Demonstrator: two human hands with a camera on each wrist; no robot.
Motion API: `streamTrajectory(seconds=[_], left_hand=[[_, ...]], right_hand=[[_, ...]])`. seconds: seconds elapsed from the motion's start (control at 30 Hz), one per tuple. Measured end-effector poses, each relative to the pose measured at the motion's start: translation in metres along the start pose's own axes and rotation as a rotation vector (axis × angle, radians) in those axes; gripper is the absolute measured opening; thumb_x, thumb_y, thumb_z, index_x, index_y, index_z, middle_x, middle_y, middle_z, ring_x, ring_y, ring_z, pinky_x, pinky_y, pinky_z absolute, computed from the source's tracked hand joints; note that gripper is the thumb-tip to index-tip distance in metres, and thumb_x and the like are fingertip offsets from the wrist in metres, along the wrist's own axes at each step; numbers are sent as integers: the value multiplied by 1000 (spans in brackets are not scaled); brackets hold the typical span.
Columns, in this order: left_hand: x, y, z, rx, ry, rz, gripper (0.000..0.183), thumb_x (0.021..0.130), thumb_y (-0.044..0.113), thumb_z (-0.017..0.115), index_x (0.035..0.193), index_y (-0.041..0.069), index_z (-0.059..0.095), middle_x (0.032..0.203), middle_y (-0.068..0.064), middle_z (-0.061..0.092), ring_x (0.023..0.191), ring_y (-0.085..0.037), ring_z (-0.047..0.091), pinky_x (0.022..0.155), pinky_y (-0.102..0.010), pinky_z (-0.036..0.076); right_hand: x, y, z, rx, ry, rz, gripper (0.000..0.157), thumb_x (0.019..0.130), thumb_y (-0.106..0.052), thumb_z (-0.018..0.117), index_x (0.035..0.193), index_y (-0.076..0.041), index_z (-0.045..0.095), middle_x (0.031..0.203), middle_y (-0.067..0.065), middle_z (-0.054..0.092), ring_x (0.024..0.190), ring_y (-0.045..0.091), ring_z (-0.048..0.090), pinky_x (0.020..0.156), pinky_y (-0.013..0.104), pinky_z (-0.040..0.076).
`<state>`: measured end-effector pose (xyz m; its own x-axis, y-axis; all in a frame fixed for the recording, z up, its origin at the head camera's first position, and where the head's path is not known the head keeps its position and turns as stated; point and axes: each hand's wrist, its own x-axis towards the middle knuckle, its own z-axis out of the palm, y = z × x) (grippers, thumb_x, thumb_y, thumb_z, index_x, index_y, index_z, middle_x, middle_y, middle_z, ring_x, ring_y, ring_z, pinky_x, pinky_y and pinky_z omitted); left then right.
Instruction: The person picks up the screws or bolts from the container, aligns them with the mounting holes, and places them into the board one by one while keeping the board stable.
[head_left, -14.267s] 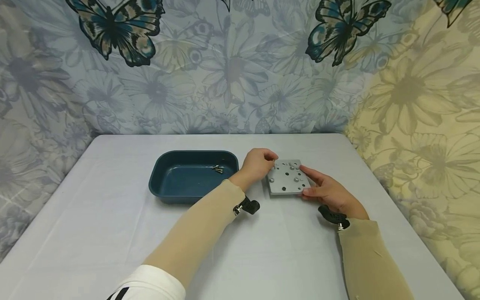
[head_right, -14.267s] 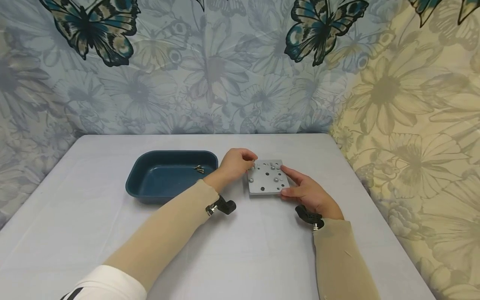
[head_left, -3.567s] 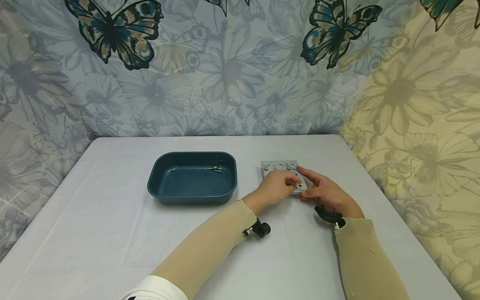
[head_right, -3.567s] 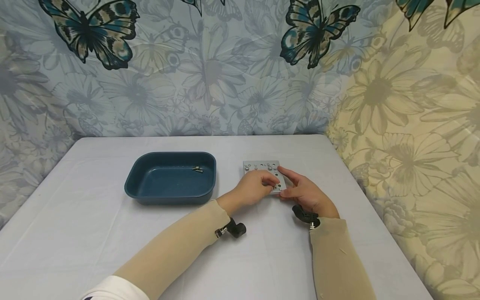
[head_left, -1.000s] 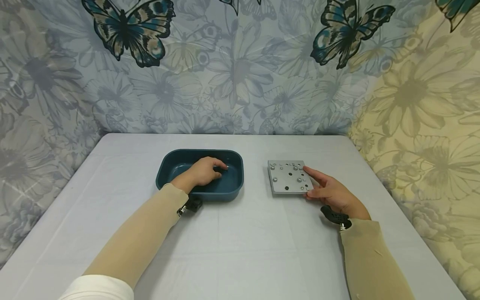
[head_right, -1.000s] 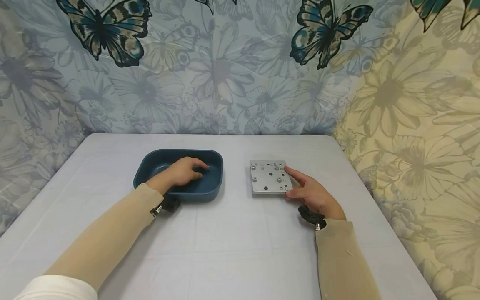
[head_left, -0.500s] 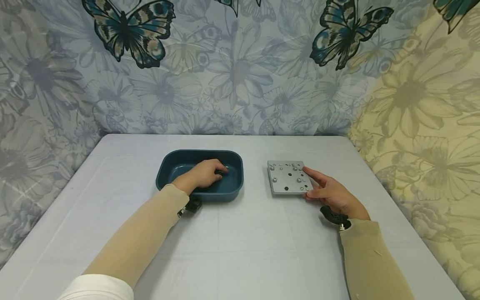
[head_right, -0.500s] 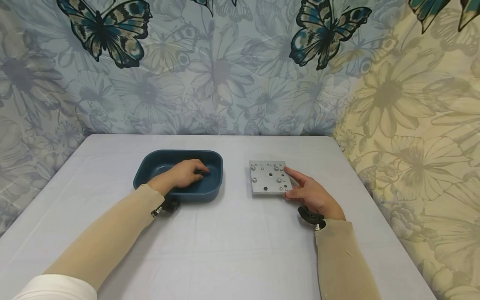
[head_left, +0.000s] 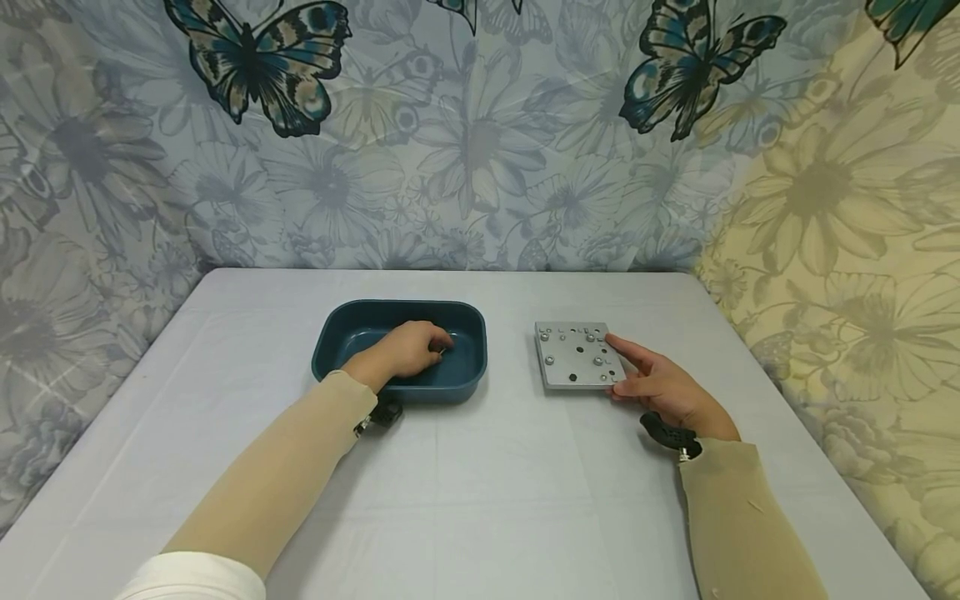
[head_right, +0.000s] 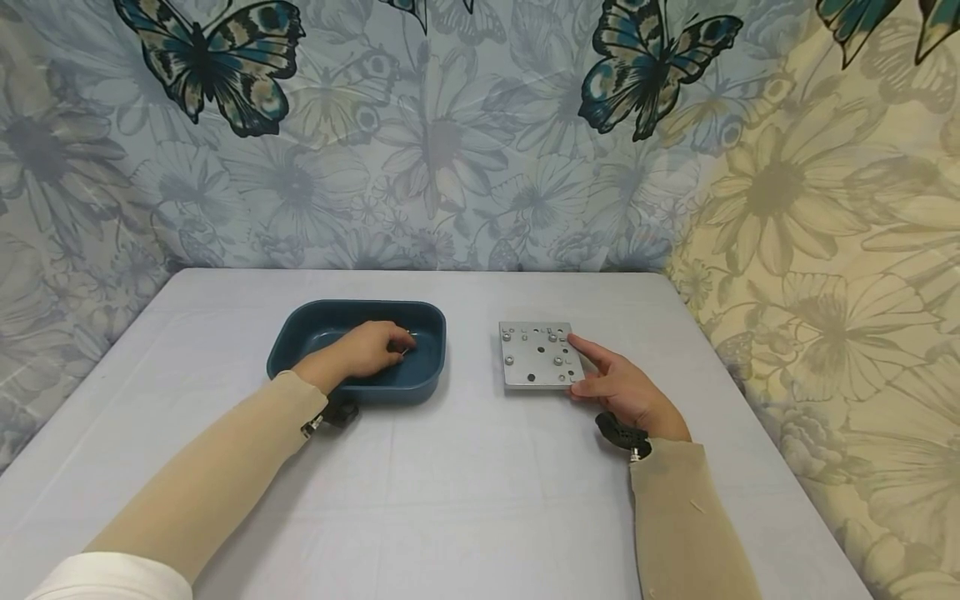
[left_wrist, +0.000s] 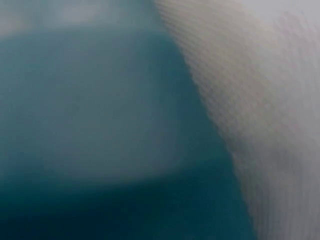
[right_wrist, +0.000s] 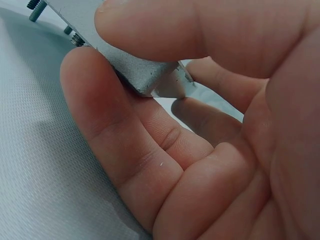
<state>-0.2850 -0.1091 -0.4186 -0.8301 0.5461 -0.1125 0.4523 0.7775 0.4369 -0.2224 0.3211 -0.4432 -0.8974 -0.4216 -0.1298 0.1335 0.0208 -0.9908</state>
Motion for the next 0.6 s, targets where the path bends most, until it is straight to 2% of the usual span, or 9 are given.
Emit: streamTrajectory(seconds=[0.37,0.6], left_hand=[[-3,4,-3,70,-25,35,31,97,10,65,128,8,68,104,-5,62,94,-20,59,88,-38,50],[-4,7,-4,68,-32,28,28,97,9,64,124,8,69,106,-5,67,97,-19,60,90,-38,50]], right_hand=[[1,2,-1,-32,17,1,95,84,12,70,160,-6,16,146,21,38,100,20,66,80,29,56],[1,2,-1,-1,4,-4,94,85,14,68,160,-5,15,146,20,38,102,20,65,80,28,56]])
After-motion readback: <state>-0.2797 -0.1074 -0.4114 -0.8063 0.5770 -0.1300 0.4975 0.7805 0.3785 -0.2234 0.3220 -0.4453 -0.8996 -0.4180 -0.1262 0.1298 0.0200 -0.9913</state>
